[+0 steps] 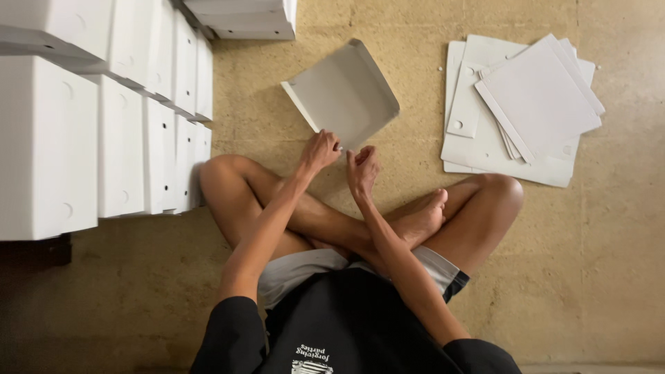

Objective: The person sits on the floor and assembles white cardboard boxes by folding the flat pieces and inserting tabs into slots. They handle the box components by hand, folding the sides up and securing them to form a box shape, then placing the finished box aside.

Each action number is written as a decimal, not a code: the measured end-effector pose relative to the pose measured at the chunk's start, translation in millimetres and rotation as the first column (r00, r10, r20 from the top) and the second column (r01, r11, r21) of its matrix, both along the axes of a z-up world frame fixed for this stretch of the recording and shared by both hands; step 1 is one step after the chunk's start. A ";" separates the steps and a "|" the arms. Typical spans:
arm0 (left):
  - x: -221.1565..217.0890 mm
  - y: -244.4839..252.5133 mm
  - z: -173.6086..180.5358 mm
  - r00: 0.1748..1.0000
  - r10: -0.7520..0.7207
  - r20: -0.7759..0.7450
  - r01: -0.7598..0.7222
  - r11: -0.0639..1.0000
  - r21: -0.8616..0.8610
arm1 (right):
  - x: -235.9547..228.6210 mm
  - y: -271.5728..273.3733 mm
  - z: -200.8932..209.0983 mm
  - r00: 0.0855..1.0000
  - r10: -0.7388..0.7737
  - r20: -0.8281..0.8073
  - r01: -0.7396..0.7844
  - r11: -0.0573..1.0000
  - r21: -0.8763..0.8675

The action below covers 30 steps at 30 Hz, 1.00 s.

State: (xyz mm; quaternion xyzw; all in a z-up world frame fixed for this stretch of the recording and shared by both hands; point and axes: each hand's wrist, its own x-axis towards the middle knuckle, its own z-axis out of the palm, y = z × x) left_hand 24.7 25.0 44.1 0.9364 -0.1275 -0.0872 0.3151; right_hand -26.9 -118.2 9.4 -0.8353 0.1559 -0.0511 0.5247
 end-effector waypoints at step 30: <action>12.4 -12.9 24.3 0.985 -0.117 -0.126 0.072 0.946 -0.315 | 16.0 -6.8 -0.8 0.947 -0.137 -0.290 0.288 0.761 0.581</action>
